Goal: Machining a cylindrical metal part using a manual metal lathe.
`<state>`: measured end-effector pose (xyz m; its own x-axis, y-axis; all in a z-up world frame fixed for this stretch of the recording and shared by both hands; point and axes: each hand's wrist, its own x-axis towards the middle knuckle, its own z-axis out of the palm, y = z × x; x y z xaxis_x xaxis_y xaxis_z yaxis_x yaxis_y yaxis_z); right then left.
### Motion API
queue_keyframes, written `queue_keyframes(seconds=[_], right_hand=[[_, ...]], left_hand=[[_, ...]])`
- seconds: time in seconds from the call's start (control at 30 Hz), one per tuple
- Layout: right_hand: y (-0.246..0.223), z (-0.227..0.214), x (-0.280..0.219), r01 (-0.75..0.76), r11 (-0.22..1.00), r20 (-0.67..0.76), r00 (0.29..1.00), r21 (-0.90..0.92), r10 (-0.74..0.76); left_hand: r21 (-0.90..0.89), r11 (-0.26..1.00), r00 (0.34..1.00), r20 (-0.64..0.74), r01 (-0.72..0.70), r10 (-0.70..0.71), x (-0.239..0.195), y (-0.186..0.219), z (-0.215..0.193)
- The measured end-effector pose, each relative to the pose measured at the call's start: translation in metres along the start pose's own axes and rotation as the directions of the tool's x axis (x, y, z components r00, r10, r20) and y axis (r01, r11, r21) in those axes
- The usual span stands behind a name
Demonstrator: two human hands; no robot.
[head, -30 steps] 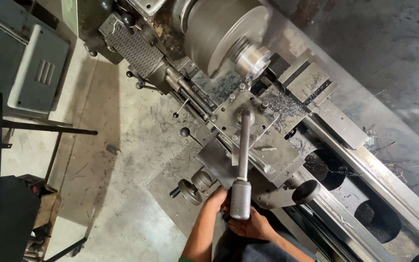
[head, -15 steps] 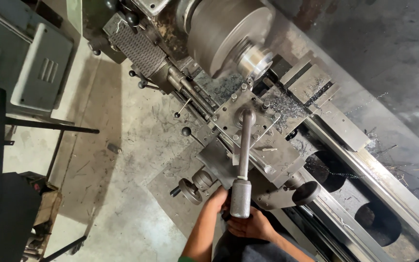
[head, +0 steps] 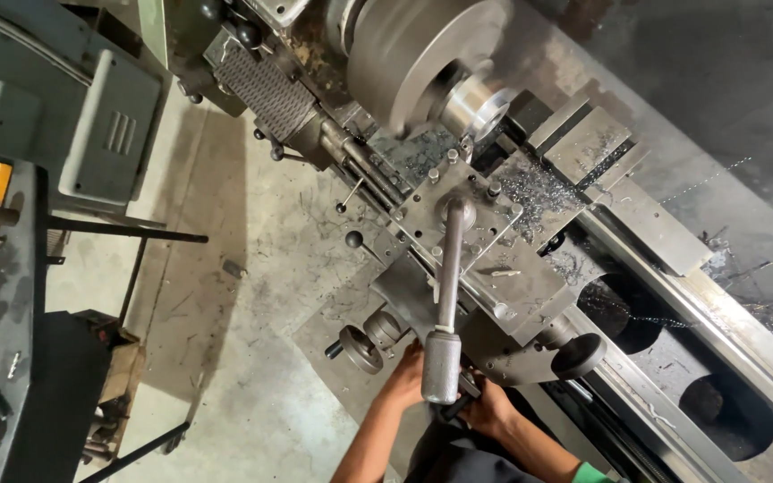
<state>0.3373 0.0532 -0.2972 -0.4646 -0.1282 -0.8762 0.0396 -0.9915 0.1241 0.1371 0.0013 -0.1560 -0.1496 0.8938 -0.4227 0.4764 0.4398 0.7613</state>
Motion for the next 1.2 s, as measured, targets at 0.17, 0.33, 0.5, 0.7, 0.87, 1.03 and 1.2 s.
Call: queue_keyframes(seconds=[0.17,0.33,0.5,0.7,0.87,1.03,1.2], right_hand=[[-0.002,-0.029,0.03,-0.026,0.998,0.201,0.98,0.05,0.015],[-0.004,-0.061,0.065,-0.034,0.999,0.391,0.92,-0.006,0.034],[-0.007,-0.046,0.04,0.041,0.992,0.117,0.993,-0.119,-0.027],[0.003,-0.033,-0.02,0.071,0.983,-0.062,0.995,-0.168,-0.083],[0.01,0.014,-0.062,0.092,0.996,-0.004,0.996,0.017,-0.092],[-0.003,0.019,-0.049,0.098,0.995,0.003,0.995,0.027,-0.099],[0.003,-0.034,0.02,0.097,0.994,0.047,0.994,0.057,-0.1]], left_hand=[[-0.556,0.802,0.97,0.218,0.216,-0.11,0.009,-0.004,-0.013],[-0.597,0.636,0.844,0.508,0.489,-0.173,0.019,0.015,-0.022],[-0.23,0.936,0.949,0.232,0.268,-0.214,0.02,0.011,0.003],[0.113,0.924,0.931,-0.009,0.364,-0.365,-0.005,0.058,0.022],[0.2,0.957,0.915,-0.386,0.209,-0.119,-0.024,0.076,0.052],[0.256,0.965,0.909,-0.414,0.063,0.05,-0.047,0.117,0.029],[0.219,0.973,0.921,-0.388,0.077,0.014,-0.079,0.113,-0.017]])
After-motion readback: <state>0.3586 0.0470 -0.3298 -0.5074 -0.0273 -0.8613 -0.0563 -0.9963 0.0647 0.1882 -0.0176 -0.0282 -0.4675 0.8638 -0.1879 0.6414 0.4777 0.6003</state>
